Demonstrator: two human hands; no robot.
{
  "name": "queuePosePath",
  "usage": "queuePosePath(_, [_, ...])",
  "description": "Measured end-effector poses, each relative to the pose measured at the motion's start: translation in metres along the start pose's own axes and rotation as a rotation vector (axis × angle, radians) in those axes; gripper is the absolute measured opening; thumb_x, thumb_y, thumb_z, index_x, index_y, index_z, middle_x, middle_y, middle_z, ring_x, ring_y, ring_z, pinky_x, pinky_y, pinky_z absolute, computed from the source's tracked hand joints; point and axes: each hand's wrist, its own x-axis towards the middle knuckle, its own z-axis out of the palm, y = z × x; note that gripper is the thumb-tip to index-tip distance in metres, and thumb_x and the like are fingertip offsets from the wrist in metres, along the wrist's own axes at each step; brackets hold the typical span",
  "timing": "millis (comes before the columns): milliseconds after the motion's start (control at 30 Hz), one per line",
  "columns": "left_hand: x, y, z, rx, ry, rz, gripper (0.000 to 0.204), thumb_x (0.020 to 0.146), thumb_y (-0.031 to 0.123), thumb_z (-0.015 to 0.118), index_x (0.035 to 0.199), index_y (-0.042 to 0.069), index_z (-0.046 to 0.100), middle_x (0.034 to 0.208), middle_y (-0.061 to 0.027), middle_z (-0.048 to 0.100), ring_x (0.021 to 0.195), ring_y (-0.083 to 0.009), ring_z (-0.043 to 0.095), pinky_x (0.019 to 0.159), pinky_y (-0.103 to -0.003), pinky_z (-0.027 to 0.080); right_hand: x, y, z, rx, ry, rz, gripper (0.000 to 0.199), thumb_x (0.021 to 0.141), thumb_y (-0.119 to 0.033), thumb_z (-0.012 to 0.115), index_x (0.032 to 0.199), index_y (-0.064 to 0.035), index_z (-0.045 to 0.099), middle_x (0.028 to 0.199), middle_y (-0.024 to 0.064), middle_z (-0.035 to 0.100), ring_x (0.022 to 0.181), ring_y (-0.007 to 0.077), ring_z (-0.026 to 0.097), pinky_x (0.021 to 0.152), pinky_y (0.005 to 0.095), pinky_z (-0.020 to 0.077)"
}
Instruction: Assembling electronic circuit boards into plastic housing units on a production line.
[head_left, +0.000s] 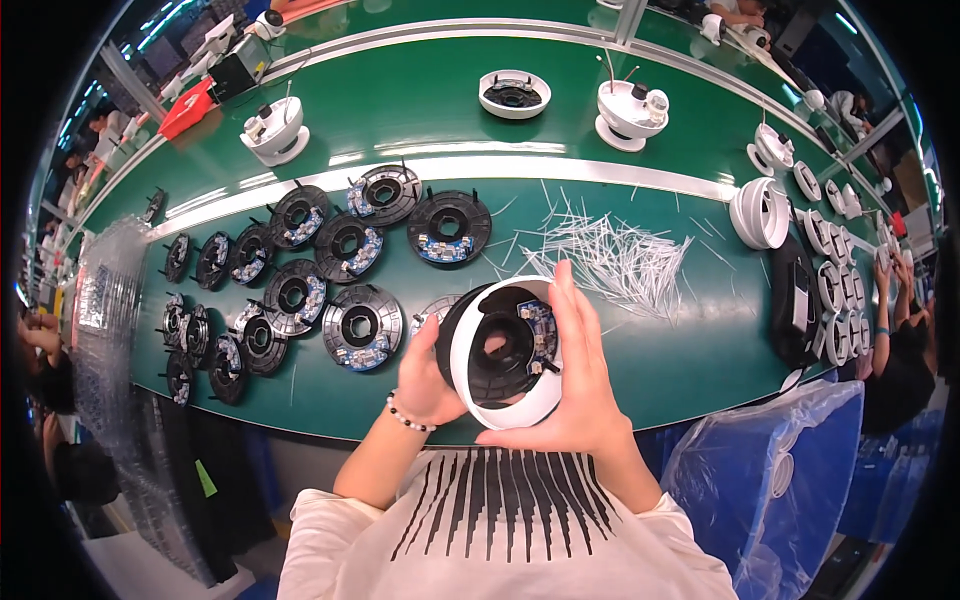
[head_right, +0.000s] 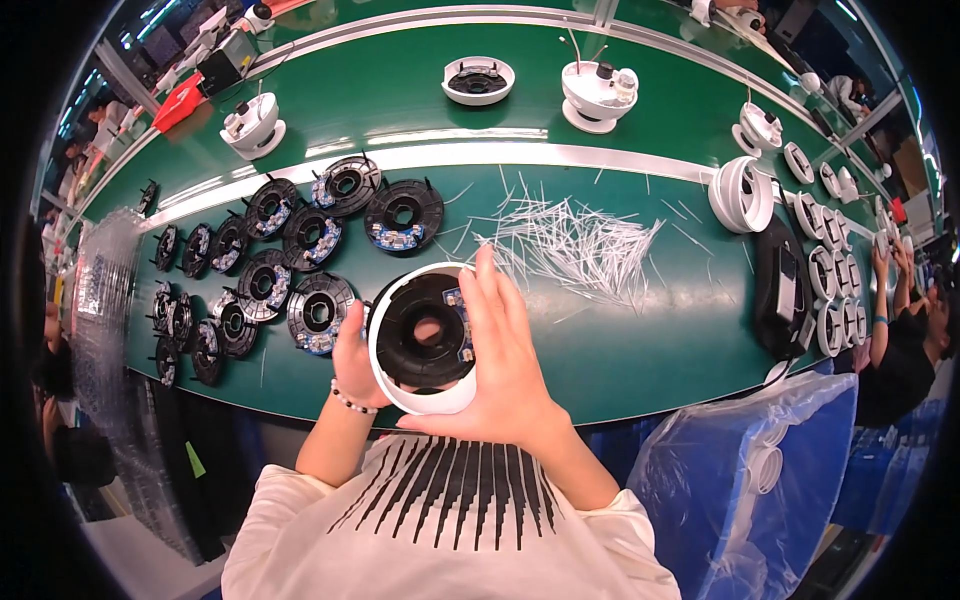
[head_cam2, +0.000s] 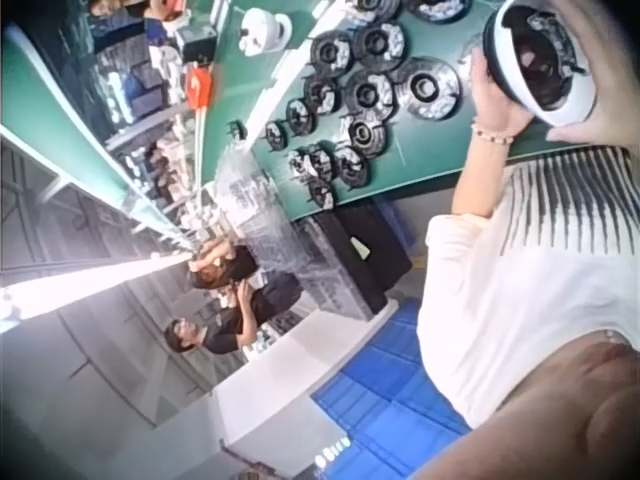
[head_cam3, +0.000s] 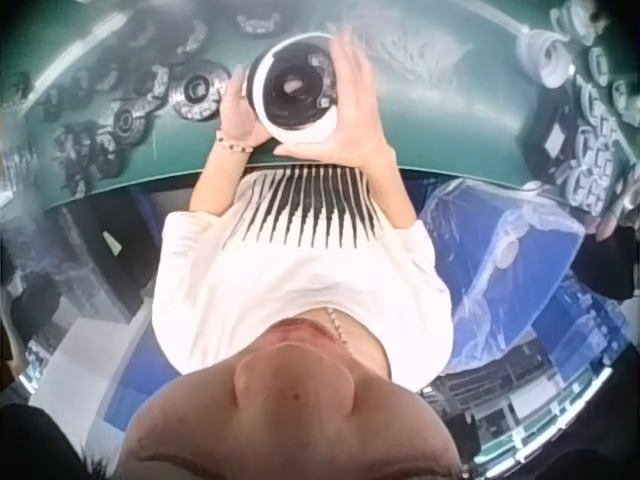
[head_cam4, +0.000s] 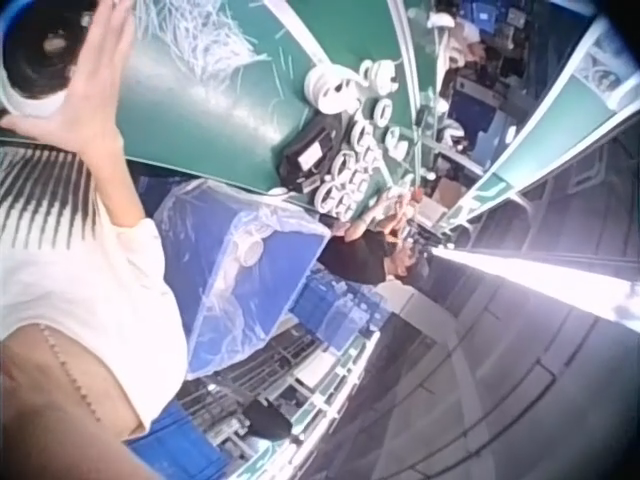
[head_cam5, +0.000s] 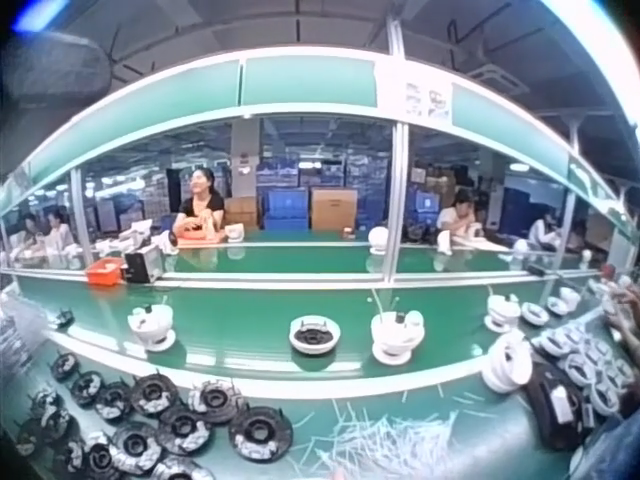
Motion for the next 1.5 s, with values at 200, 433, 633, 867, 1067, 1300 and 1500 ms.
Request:
queuePosePath(200, [0.009,-0.004,0.003,-0.171,0.038,-0.069,0.068,0.081,0.055,0.027,0.126,0.004,0.029,0.123,-0.0162,0.038,0.111,-0.0292,0.041,0.090,-0.045,0.037,0.000,0.005,-0.007,-0.056,-0.082,-0.046,0.122,0.040,-0.042,0.080,0.130,0.0044,0.012,0.131,0.0313,0.013,0.118,0.0435,0.023,0.094,0.0470,0.0242])
queuePosePath(433, [0.013,-0.001,-0.007,-0.235,0.113,-0.028,0.060,0.081,0.048,0.029,0.117,0.001,0.041,0.112,-0.0169,0.049,0.098,-0.0286,0.051,0.085,-0.042,0.042,0.010,0.004,-0.010,-0.047,-0.180,-0.145,0.117,0.042,-0.040,0.079,0.129,0.0050,0.015,0.131,0.0278,0.019,0.117,0.0419,0.027,0.094,0.0454,0.0256])
queuePosePath(633, [0.019,0.000,0.011,-0.209,0.081,0.006,0.053,0.079,0.044,0.037,0.116,0.006,0.043,0.109,-0.0149,0.050,0.100,-0.0318,0.048,0.080,-0.057,0.040,0.009,0.019,-0.014,0.282,0.066,-0.009,0.118,0.039,-0.043,0.081,0.128,0.0064,0.019,0.129,0.0244,0.026,0.115,0.0353,0.034,0.093,0.0411,0.0308])
queuePosePath(867, [0.024,-0.012,0.007,-0.153,0.067,0.223,0.051,0.084,0.041,0.029,0.109,0.001,0.048,0.103,-0.0137,0.054,0.091,-0.0217,0.054,0.081,-0.034,0.044,0.008,0.006,0.011,-0.198,0.056,-0.064,0.116,0.040,-0.044,0.079,0.126,0.0094,0.022,0.126,0.0291,0.029,0.112,0.0433,0.034,0.091,0.0448,0.0301])
queuePosePath(1067, [0.025,-0.008,0.008,-0.127,0.021,0.114,0.071,0.080,0.059,0.027,0.121,0.002,0.036,0.117,-0.0139,0.045,0.104,-0.0229,0.047,0.089,-0.036,0.040,0.012,0.008,0.005,-0.193,0.034,-0.070,0.115,0.040,-0.044,0.078,0.125,0.0093,0.022,0.123,0.0301,0.031,0.110,0.0440,0.035,0.089,0.0471,0.0315])
queuePosePath(1300, [0.018,0.004,-0.012,0.061,-0.188,0.090,0.081,0.071,0.056,0.052,0.125,0.000,0.029,0.121,-0.0148,0.040,0.110,-0.0236,0.043,0.093,-0.037,0.036,0.017,0.000,0.001,-0.235,-0.012,-0.059,0.110,0.038,-0.040,0.077,0.123,0.0094,0.027,0.123,0.0271,0.032,0.110,0.0403,0.034,0.089,0.0451,0.0309])
queuePosePath(1500, [0.024,0.008,0.015,-0.036,-0.039,0.081,0.066,0.067,0.030,0.053,0.121,-0.002,0.033,0.116,-0.0165,0.045,0.104,-0.0240,0.047,0.091,-0.036,0.038,0.018,0.009,0.007,-0.212,0.076,-0.084,0.111,0.040,-0.045,0.077,0.123,0.0095,0.026,0.122,0.0246,0.036,0.109,0.0389,0.038,0.091,0.0435,0.0291])
